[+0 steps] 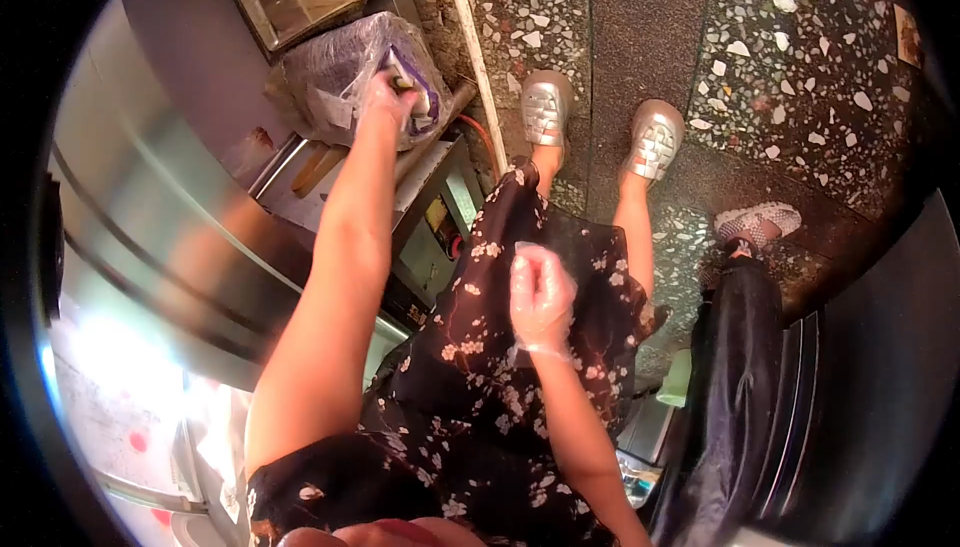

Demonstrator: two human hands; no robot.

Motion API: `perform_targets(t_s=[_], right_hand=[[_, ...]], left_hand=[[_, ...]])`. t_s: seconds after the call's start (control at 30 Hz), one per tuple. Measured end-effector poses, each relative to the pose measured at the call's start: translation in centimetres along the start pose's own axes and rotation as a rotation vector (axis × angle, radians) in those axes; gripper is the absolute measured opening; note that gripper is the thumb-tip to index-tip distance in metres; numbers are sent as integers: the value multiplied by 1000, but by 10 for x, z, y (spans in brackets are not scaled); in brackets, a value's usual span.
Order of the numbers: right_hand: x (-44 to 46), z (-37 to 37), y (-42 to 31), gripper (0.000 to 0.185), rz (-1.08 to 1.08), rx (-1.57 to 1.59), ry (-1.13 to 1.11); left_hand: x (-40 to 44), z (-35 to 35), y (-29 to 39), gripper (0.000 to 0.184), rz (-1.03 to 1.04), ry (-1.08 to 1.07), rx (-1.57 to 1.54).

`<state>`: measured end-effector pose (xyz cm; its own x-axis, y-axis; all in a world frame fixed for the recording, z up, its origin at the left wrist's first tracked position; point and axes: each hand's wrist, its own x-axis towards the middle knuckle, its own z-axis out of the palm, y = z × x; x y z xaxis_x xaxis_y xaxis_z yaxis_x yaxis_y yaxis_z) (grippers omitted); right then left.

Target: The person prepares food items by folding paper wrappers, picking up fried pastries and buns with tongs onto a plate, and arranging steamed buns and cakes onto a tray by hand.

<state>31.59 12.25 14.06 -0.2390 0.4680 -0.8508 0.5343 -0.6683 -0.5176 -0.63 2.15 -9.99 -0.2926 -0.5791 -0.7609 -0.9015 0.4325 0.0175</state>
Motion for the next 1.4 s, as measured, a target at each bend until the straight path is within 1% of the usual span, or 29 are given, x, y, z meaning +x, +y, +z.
perform_targets(t_s=[0.07, 0.1, 0.17, 0.2, 0.27, 0.33, 0.37, 0.43, 0.47, 0.5, 0.53, 0.6, 0.67, 0.73, 0.77, 0.8, 0.87, 0.93, 0.97, 1.0, 1.07, 1.1, 1.13, 1.2, 1.27, 1.3, 1.33, 1.37, 1.4], right_hand=[[3, -2, -8, 9, 75, 19, 12], [4, -4, -6, 9, 71, 22, 22], [7, -8, 0, 8, 85, 13, 49], [9, -8, -1, 8, 74, 43, 73], [8, -9, -3, 7, 126, 29, 59], [7, -7, -1, 7, 130, 5, 22], [6, -5, 2, 7, 136, -11, -10], [5, -1, 9, 7, 121, -31, -18], [4, 1, 11, 7, 116, -43, -23], [4, 2, 10, 7, 134, -32, -33], [2, 3, 10, 7, 124, -40, -38], [-5, 2, 17, 8, 199, -48, -86], [-8, -6, 17, 9, 155, -91, -93], [1, -10, 5, 10, 209, -15, -79], [10, -10, 1, 11, 173, 34, -83], [20, -13, 7, 25, 243, 85, -185], [40, 1, -13, 51, 336, 297, -278], [52, 17, -13, 73, 309, 560, -389], [53, 20, -8, 71, 286, 625, -376], [52, 25, -14, 60, 274, 392, -179], [41, 20, -28, 47, 466, 513, -2], [35, 15, -10, 41, 436, 581, 56], [28, 11, -13, 42, 450, 641, 126], [18, -6, -3, 47, 476, 780, 150], [17, -29, -2, 52, 419, 1204, 117], [19, -35, -3, 58, 387, 1102, 131], [15, -40, -7, 58, 380, 1102, 129], [12, -46, -14, 57, 354, 947, 143], [8, -50, -26, 56, 324, 789, 160]], left_hand=[[27, -6, -12, 44, 206, -40, -660], [32, -7, -9, 44, 203, -40, -661], [41, -8, 2, 36, 65, -11, -703], [47, -9, 6, 33, 56, -85, -703], [52, -19, 7, 30, -17, 49, -787], [56, -28, 12, 28, -117, -88, -867], [56, -32, 9, 30, -84, -103, -860], [29, -28, 3, 33, -113, -83, -811], [13, -22, -7, 27, -92, -228, -856], [-8, -11, -20, 24, -56, -274, -875], [-29, -2, -32, 22, -16, -317, -897], [-41, -1, -62, 21, -61, -353, -1120], [-70, -16, -90, 20, 6, -399, -1133], [-96, -34, -111, 22, -164, -558, -1168], [-116, -40, -119, 24, -189, -676, -1131], [-134, -43, -127, 25, -206, -788, -1084], [-161, -51, -152, 32, -286, -1149, -1047], [-236, -34, -150, 43, -37, -867, -833], [-252, -34, -156, 46, -4, -887, -669], [-263, -35, -163, 49, 23, -901, -507], [-282, -37, -166, 48, -57, -748, -346], [-282, -39, -172, 48, -58, -799, -246], [-296, -39, -169, 45, -15, -748, -136], [-310, -36, -172, 41, -18, -729, 116], [-318, -35, -196, 39, -47, -720, 21], [-324, -36, -200, 42, -45, -736, -28], [-330, -37, -205, 45, -46, -752, -77], [-335, -39, -207, 45, -39, -761, -80], [-345, -42, -202, 51, 32, -754, -54]])
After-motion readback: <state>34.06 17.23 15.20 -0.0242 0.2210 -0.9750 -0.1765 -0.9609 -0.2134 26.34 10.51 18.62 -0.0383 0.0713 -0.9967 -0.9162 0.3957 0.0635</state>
